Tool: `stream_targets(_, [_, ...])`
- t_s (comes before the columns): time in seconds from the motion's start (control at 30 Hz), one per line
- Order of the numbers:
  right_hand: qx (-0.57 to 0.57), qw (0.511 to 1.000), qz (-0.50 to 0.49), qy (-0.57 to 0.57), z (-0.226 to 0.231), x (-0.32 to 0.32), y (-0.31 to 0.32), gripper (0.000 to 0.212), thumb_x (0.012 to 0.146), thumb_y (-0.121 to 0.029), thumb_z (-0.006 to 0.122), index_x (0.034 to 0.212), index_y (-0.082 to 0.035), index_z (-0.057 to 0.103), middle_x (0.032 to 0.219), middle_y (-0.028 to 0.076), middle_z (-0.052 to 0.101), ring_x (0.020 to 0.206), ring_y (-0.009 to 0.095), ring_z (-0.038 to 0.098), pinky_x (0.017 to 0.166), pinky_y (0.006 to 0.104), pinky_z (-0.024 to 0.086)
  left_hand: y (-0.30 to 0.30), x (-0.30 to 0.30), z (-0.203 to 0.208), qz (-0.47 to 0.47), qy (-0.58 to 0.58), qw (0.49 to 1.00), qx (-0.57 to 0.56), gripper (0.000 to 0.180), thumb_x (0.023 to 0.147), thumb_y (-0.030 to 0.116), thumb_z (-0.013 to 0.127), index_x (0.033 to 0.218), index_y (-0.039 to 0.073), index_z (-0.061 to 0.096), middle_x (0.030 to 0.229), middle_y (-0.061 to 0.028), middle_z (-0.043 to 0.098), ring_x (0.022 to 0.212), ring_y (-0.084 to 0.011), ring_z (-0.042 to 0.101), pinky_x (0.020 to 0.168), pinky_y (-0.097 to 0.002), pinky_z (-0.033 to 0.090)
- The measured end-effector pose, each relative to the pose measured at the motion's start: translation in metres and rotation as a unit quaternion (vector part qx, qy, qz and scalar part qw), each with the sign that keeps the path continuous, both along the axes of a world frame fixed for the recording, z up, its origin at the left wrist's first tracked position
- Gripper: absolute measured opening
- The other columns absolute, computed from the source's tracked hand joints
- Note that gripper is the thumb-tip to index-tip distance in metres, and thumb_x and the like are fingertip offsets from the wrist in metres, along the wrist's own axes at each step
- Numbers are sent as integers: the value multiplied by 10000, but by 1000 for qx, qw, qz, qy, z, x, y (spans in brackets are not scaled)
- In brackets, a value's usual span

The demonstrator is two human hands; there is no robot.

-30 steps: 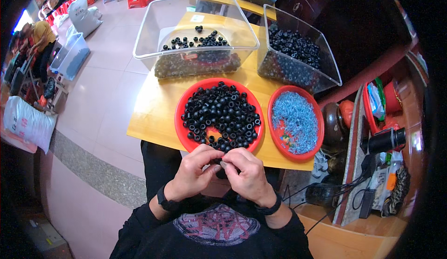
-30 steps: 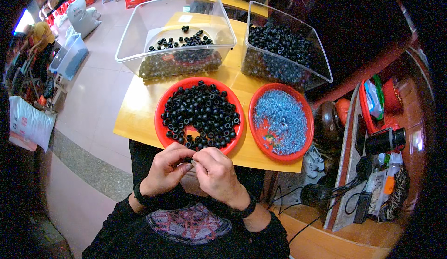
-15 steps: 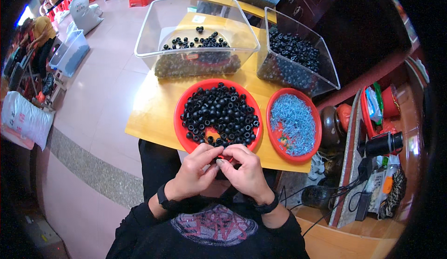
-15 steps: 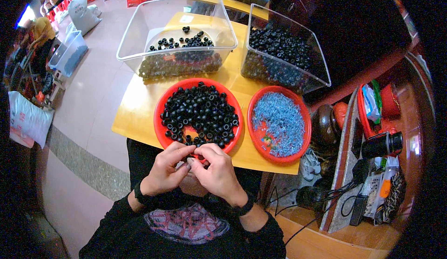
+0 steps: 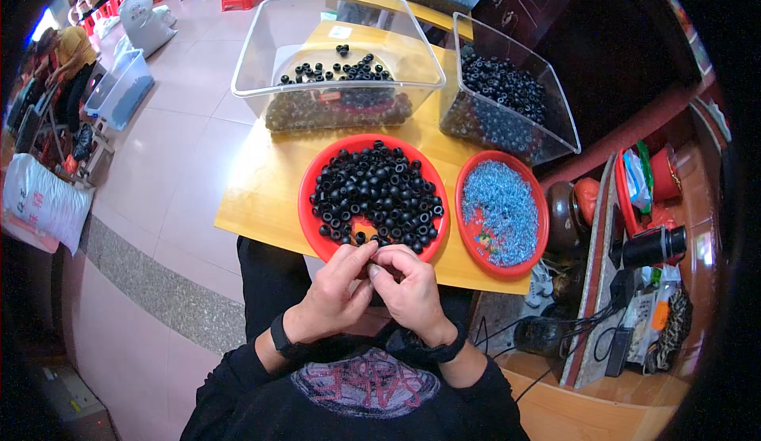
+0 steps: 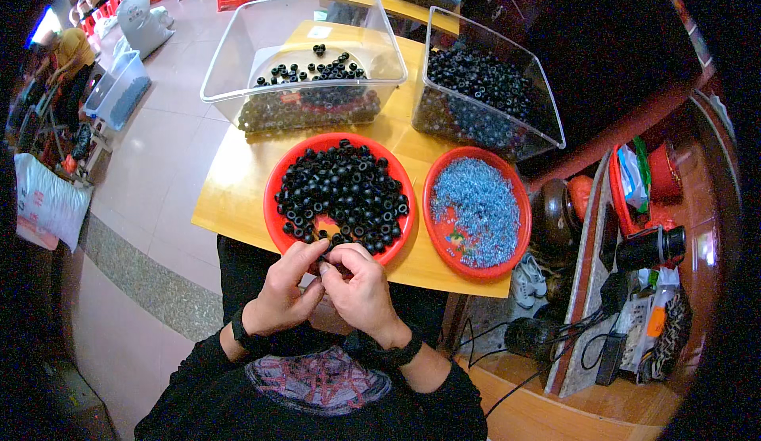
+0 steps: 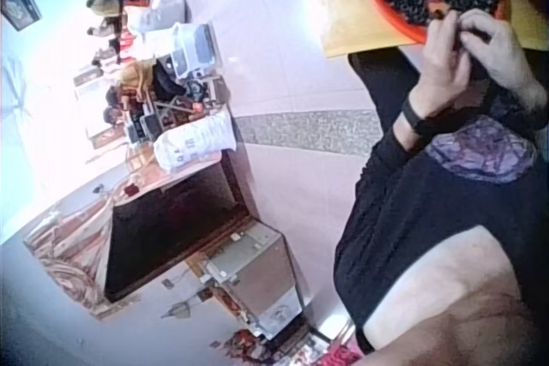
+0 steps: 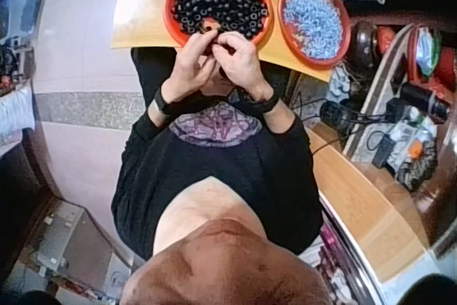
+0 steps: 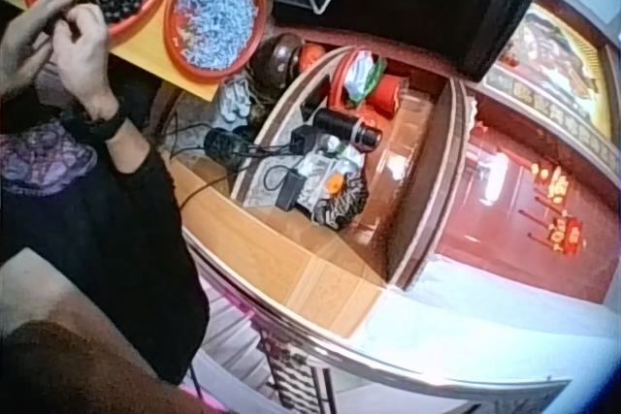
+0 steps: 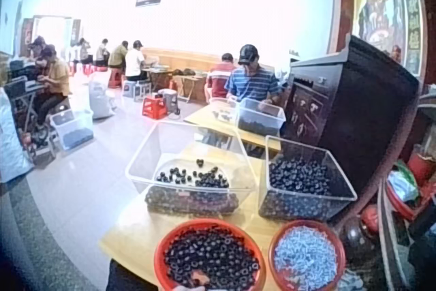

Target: Assembling small plastic components by inserting red pieces into black circular parts.

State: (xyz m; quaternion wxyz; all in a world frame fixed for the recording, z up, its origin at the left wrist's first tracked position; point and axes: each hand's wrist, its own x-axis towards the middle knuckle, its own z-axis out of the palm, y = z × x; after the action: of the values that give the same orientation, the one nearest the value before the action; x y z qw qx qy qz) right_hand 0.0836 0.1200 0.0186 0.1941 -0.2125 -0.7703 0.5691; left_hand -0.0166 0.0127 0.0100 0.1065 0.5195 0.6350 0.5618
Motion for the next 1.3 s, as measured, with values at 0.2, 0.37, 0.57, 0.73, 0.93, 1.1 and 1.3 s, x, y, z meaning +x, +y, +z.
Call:
stream_targets(0.2, [-178, 983, -44, 12, 11, 10, 9, 114, 834, -46, 603, 922, 27, 609, 780, -1, 592, 676, 57, 531, 591, 193, 431, -12, -3, -13, -20, -244, 969, -5, 230, 783, -43, 569, 1013, -45, 556, 894, -87, 517, 781, -142, 545, 650, -253, 452])
stream_targets(0.37, [-231, 973, -21, -5, 17, 19, 8, 162, 830, -18, 596, 984, 29, 600, 800, 3, 603, 701, 46, 552, 609, 181, 448, -14, -6, -3, -95, -427, 899, 7, 165, 826, -39, 564, 990, -35, 588, 1012, -69, 503, 888, -122, 538, 760, -243, 464])
stream_targets(0.57, [-178, 984, -5, -23, 13, 22, 0, 197, 835, 37, 573, 1032, 32, 579, 889, 56, 628, 785, 96, 601, 696, 212, 490, -12, -1, -6, -132, -411, 900, 55, 225, 814, -46, 585, 1039, -33, 584, 1051, -69, 501, 938, -120, 519, 809, -254, 447])
stream_targets(0.73, [-64, 998, -25, 1, 10, 20, -3, 239, 789, 20, 599, 1027, 29, 610, 888, 54, 608, 763, 85, 572, 669, 213, 473, -13, 3, -8, -105, -360, 927, 28, 236, 788, -52, 594, 1024, -48, 586, 1063, -104, 527, 972, -161, 531, 847, -284, 430])
stream_targets(0.93, [-45, 999, -1, 23, 17, 19, -5, 248, 823, 5, 609, 1068, 46, 597, 944, 47, 588, 842, 84, 550, 745, 201, 445, -13, 6, -5, -78, -314, 946, 22, 224, 794, -22, 607, 1017, -41, 603, 1045, -112, 552, 975, -175, 536, 844, -290, 424])
stream_targets(1.1, [-136, 991, 3, 14, 14, 21, 0, 229, 824, 11, 596, 1052, 26, 610, 937, 40, 586, 837, 81, 552, 739, 206, 453, -15, 5, -5, -86, -348, 934, 12, 213, 809, 14, 612, 1015, -39, 609, 1026, -109, 566, 970, -179, 538, 842, -296, 426])
stream_targets(1.3, [-221, 975, 15, 14, 12, 22, 0, 227, 826, 32, 570, 1054, 29, 577, 916, 34, 573, 826, 74, 554, 722, 197, 461, -15, 4, -8, -98, -363, 925, 46, 228, 826, -25, 585, 1054, -36, 601, 1067, -89, 537, 934, -131, 546, 798, -255, 471])
